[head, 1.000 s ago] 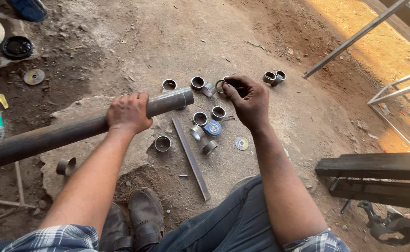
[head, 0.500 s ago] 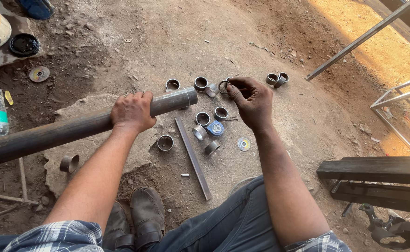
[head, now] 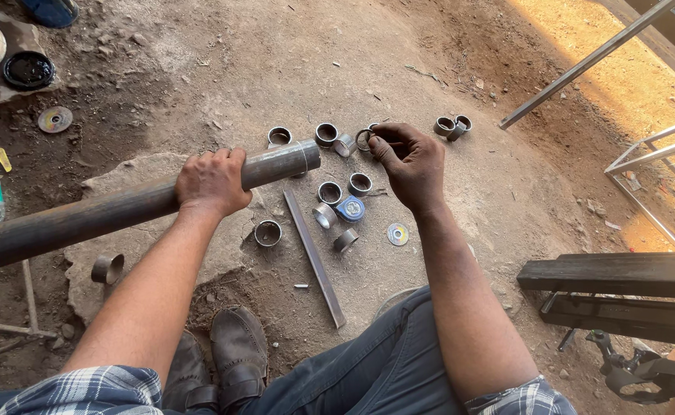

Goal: The person files the edge of a metal pipe with a hand file, slides several metal rings onto the pipe, and then fits two couplers together to check their alignment.

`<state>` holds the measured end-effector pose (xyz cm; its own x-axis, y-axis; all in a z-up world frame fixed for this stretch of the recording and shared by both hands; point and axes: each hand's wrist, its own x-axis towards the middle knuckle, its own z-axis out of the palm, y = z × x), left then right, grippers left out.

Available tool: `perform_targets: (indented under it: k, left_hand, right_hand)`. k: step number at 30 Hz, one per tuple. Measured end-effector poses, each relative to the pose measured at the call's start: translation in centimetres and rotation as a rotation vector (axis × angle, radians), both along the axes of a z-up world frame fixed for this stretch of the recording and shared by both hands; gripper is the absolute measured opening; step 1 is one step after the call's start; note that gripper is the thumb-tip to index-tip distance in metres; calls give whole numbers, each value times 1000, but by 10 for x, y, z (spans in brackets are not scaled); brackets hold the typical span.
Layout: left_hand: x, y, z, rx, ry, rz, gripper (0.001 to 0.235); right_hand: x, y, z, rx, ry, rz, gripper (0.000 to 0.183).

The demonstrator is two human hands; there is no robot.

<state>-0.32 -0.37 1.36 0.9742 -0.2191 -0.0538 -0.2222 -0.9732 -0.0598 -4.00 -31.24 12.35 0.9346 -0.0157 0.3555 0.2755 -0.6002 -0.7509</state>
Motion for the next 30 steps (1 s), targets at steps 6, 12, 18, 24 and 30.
perform_targets:
  k: [6,12,18,24,30]
  left_hand:
    - [-2,0,0,0,30,9,42]
    - [1,2,0,-16,45,5,47]
    - [3,4,-5,-29,-16,-16,46]
    - [4,2,-10,-49,-48,-23,47]
    - [4,4,-12,-89,-114,-38,51]
  right_hand:
    - [3,-3,-9,-28,-3,50,21]
    - [9,6,-45,-369,757,223,31]
    - [3,47,-131,-561,707,506,39]
    - [-30,91,-200,-880,579,775,66]
    - [-50,113,-208,-1008,610,810,76]
